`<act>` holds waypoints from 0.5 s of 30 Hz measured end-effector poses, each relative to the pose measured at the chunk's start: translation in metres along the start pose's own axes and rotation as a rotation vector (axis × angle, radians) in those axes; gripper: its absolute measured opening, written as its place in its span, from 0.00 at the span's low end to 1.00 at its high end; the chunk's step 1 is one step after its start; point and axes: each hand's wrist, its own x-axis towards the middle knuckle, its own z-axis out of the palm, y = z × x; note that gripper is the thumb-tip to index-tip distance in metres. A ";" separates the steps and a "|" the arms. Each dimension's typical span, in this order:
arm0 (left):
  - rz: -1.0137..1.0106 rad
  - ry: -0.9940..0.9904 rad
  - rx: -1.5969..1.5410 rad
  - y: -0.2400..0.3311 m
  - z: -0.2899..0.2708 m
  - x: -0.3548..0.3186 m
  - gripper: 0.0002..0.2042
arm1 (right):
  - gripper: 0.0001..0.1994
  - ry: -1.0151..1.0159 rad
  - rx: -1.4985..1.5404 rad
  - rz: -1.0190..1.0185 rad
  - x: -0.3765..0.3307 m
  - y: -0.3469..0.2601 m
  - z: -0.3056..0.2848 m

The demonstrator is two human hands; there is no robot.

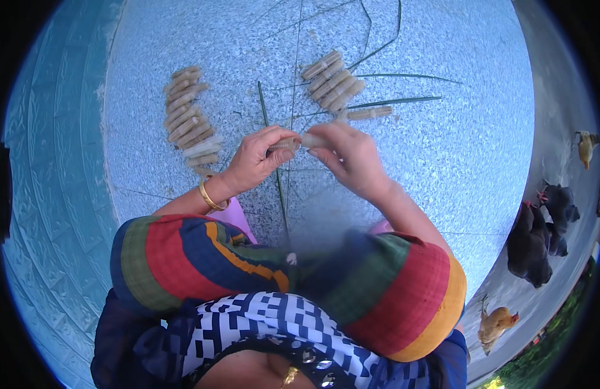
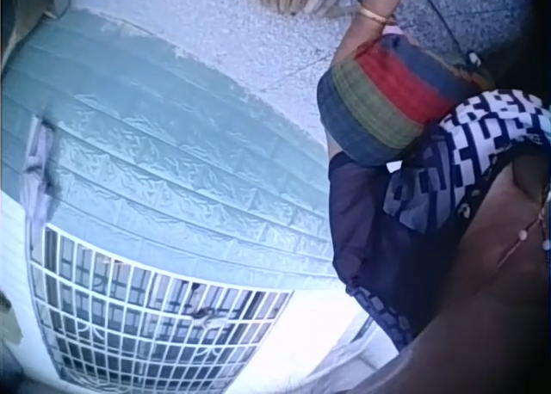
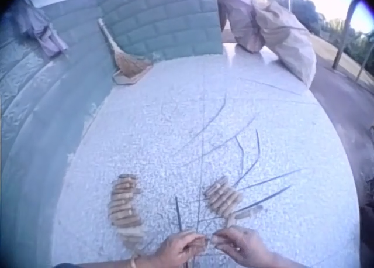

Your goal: The recorder is sitting on the floor and assembling small cylindrical bamboo or husk sections onto thin sticks.

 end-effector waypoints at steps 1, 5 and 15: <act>-0.010 -0.002 0.009 0.000 0.001 0.001 0.16 | 0.13 0.005 0.001 0.004 0.000 0.000 -0.001; 0.003 0.004 0.046 0.006 0.002 0.002 0.16 | 0.12 -0.011 -0.156 -0.130 -0.001 0.000 0.001; 0.100 -0.116 0.162 0.006 0.003 -0.004 0.15 | 0.11 -0.136 -0.241 -0.121 -0.008 -0.003 0.005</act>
